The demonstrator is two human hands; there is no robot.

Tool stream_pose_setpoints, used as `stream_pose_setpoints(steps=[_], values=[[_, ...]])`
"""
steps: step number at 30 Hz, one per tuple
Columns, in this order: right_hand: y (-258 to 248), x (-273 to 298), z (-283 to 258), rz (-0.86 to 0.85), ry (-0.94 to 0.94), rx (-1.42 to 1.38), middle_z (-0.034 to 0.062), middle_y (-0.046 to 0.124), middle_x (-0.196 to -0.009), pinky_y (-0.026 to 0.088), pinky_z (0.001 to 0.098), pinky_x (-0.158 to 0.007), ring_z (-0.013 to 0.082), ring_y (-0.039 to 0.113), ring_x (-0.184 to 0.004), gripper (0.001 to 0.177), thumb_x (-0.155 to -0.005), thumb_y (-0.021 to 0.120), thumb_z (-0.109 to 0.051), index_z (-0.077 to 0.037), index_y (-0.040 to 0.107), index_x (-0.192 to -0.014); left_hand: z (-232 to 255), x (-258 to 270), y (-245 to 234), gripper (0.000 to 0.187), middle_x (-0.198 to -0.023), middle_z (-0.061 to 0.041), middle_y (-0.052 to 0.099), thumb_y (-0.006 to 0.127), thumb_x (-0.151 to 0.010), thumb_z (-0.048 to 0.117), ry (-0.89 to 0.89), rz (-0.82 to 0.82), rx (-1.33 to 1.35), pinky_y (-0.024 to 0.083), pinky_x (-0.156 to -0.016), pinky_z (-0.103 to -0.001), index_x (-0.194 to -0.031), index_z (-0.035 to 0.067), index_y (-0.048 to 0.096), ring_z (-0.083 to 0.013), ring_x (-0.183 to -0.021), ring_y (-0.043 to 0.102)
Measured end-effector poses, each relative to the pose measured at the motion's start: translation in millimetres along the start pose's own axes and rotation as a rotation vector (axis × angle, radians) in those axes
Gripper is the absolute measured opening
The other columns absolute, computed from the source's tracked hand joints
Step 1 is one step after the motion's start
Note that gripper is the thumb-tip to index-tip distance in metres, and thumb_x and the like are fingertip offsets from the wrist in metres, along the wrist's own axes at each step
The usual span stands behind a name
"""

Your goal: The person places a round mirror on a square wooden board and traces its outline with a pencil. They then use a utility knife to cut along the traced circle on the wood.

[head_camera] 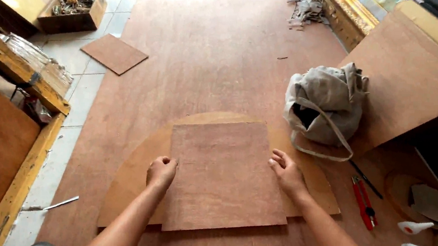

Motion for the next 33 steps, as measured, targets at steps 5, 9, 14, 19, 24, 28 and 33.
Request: stream_pose_setpoints(steps=[5,9,14,19,24,28,33], values=[[-11,-19,29,0.069,0.059,0.0,0.0144,0.073,-0.154,0.066,0.0443,-0.095,0.0328,0.073,-0.135,0.053,-0.106,0.071,-0.034,-0.021,0.068,-0.158,19,43,-20,0.062,-0.15,-0.013,0.063,0.069,-0.093,0.044,0.064,0.145,0.096,0.048,-0.124,-0.05,-0.15,0.019,0.07,-0.0413,-0.149,0.059],[-35,-5,26,0.154,0.087,-0.157,0.0125,0.078,-0.142,0.067,0.0352,-0.073,0.0256,0.078,-0.116,0.048,-0.107,0.071,-0.03,-0.013,0.073,-0.151,55,94,-46,0.039,-0.131,-0.019,0.067,0.067,-0.098,0.022,0.294,0.333,0.235,0.049,-0.121,-0.055,-0.134,0.009,0.075,-0.0501,-0.139,0.064],[-76,40,-9,0.15,0.079,-0.251,0.009,0.078,-0.144,0.063,0.0337,-0.077,0.0255,0.076,-0.118,0.043,-0.11,0.065,-0.03,-0.016,0.073,-0.15,99,151,-43,0.031,-0.083,-0.016,0.078,0.061,-0.104,0.036,0.397,0.158,0.217,0.057,-0.092,-0.058,-0.119,0.019,0.081,-0.0438,-0.1,0.079],[-134,104,-50,0.198,0.09,-0.235,0.0012,0.083,-0.131,0.054,0.0341,-0.08,0.0167,0.076,-0.107,0.036,-0.11,0.061,-0.025,-0.016,0.077,-0.141,134,216,-12,0.047,-0.061,0.002,0.067,0.054,-0.111,0.055,0.618,0.133,-0.021,0.047,-0.053,-0.036,-0.086,0.021,0.074,-0.0176,-0.055,0.066],[-228,155,-29,0.401,0.022,-0.14,0.0034,0.088,-0.123,0.053,0.032,-0.075,0.0125,0.073,-0.101,0.034,-0.108,0.065,-0.021,-0.013,0.082,-0.136,176,285,51,0.033,-0.093,-0.002,0.072,0.071,-0.1,0.053,0.904,-0.1,0.094,0.054,-0.092,-0.039,-0.095,0.023,0.085,-0.0215,-0.104,0.065],[-338,181,-16,0.594,0.013,0.366,-0.0077,0.092,-0.119,0.059,0.0317,-0.095,0.0115,0.083,-0.107,0.032,-0.099,0.074,-0.036,-0.028,0.089,-0.127,231,352,85,0.023,-0.104,0.001,0.079,0.076,-0.098,0.044,1.039,-0.245,0.227,0.055,-0.099,-0.034,-0.1,0.025,0.087,-0.0181,-0.11,0.072],[-467,196,-16,0.621,0.076,0.634,0.0023,0.08,-0.146,0.061,0.0433,-0.11,0.0239,0.075,-0.134,0.044,-0.107,0.069,-0.03,-0.016,0.076,-0.148,309,414,169,0.037,-0.128,0.007,0.079,0.074,-0.093,0.036,1.003,-0.485,0.372,0.061,-0.087,-0.034,-0.128,0.031,0.083,-0.0125,-0.124,0.073]])
Point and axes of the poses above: each hand's wrist, its own x-axis away from the middle knuckle, its own y-axis out of the palm, z = x × y, the point moved 8 cm from there along -x, towards the middle knuckle
